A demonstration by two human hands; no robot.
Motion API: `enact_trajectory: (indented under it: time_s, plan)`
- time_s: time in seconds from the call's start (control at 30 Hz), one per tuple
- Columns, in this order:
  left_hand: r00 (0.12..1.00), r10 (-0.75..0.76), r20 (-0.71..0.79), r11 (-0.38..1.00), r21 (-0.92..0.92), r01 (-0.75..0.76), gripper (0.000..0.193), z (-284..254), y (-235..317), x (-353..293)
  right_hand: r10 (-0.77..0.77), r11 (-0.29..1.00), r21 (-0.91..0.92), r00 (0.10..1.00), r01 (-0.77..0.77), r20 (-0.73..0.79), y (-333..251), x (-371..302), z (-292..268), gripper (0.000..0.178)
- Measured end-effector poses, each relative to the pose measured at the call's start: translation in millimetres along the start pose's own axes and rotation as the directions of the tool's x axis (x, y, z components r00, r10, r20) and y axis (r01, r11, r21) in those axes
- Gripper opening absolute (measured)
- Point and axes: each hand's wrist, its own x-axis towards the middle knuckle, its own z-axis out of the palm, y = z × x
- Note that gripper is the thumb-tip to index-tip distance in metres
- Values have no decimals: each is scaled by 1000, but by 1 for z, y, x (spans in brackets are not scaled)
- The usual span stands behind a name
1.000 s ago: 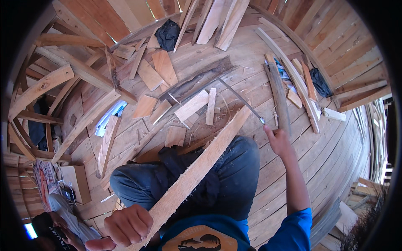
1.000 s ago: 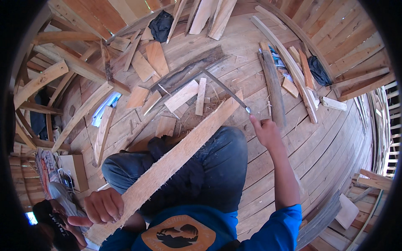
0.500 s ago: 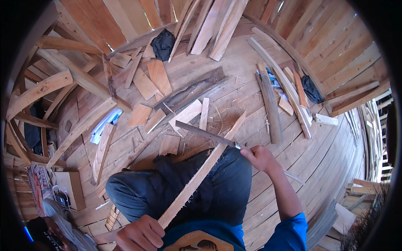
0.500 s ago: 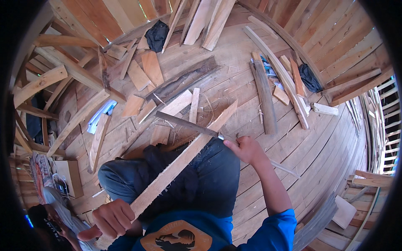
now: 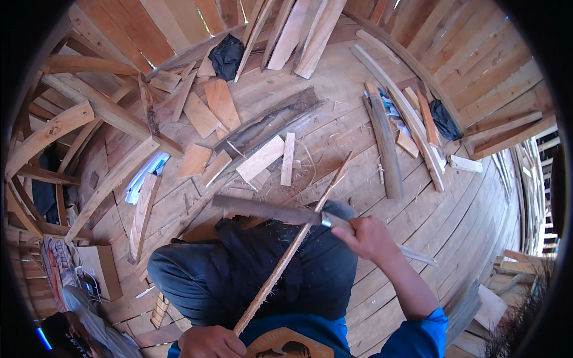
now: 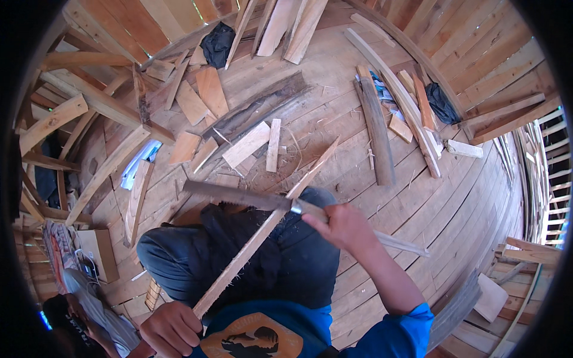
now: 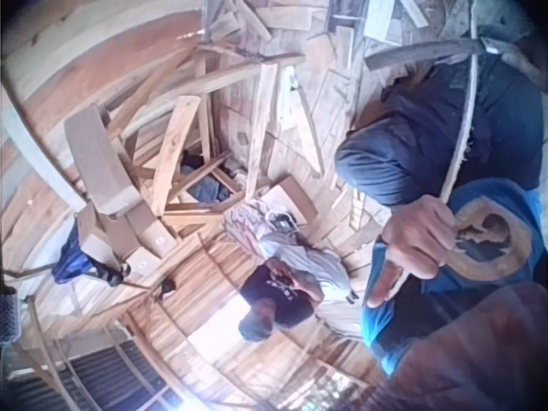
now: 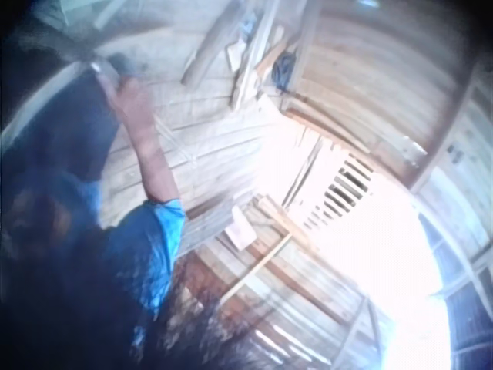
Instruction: The person uses a hand saw to cut a thin wooden plank while sitting on a floor cluttered with wood scraps.
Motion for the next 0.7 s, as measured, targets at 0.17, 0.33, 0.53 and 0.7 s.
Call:
enact_trajectory:
  time_s: [0.17, 0.33, 0.53, 0.7]
  plan:
    - [999, 37, 15, 998, -56, -36, 67, -2, -4, 4, 328, 945, 29, 938, -326, -112, 62, 26, 1, 69]
    - [1000, -2, -19, 999, -46, 1, 67, -4, 0, 5, 88, 990, 110, 996, -89, 14, 6, 2, 5, 69]
    - [996, -72, -55, 997, 5, 72, 73, -1, 10, -11, 414, 910, 39, 905, -413, -100, 101, 32, 13, 73]
    - [993, -75, -93, 996, 44, 79, 78, -3, 14, -13, 281, 935, 217, 959, -281, 34, 29, 15, 20, 69]
